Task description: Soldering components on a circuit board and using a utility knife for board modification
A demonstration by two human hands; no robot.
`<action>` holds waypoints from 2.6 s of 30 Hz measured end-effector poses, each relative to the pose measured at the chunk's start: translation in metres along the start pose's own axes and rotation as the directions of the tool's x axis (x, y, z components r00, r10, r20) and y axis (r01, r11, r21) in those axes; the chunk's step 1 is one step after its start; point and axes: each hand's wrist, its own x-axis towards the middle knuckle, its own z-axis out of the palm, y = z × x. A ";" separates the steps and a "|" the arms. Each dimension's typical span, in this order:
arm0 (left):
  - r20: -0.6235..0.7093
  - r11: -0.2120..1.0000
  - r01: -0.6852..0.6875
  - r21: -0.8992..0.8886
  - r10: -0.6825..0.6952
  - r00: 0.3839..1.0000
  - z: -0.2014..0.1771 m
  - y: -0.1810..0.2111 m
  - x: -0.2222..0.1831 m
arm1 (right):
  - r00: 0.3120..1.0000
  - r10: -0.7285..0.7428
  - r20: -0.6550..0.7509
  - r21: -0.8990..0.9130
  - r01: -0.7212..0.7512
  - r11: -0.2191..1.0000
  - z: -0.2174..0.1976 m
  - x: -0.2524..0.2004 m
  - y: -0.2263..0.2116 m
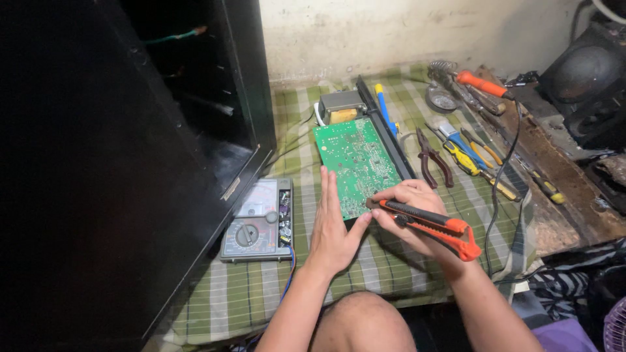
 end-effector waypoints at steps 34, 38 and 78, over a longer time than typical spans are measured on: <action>0.009 1.000 0.022 0.012 -0.022 1.000 -0.001 0.001 0.001 | 0.996 -0.012 0.087 -0.002 0.012 1.000 -0.006 0.011 -0.011; 0.022 0.999 0.035 -0.006 -0.035 0.999 -0.001 0.001 0.001 | 0.994 0.019 0.107 0.020 -0.022 1.000 -0.013 0.013 -0.017; 0.004 0.999 -0.003 -0.043 0.003 1.000 0.007 -0.017 0.000 | 0.907 -0.218 0.360 0.273 0.121 0.954 -0.033 0.055 0.009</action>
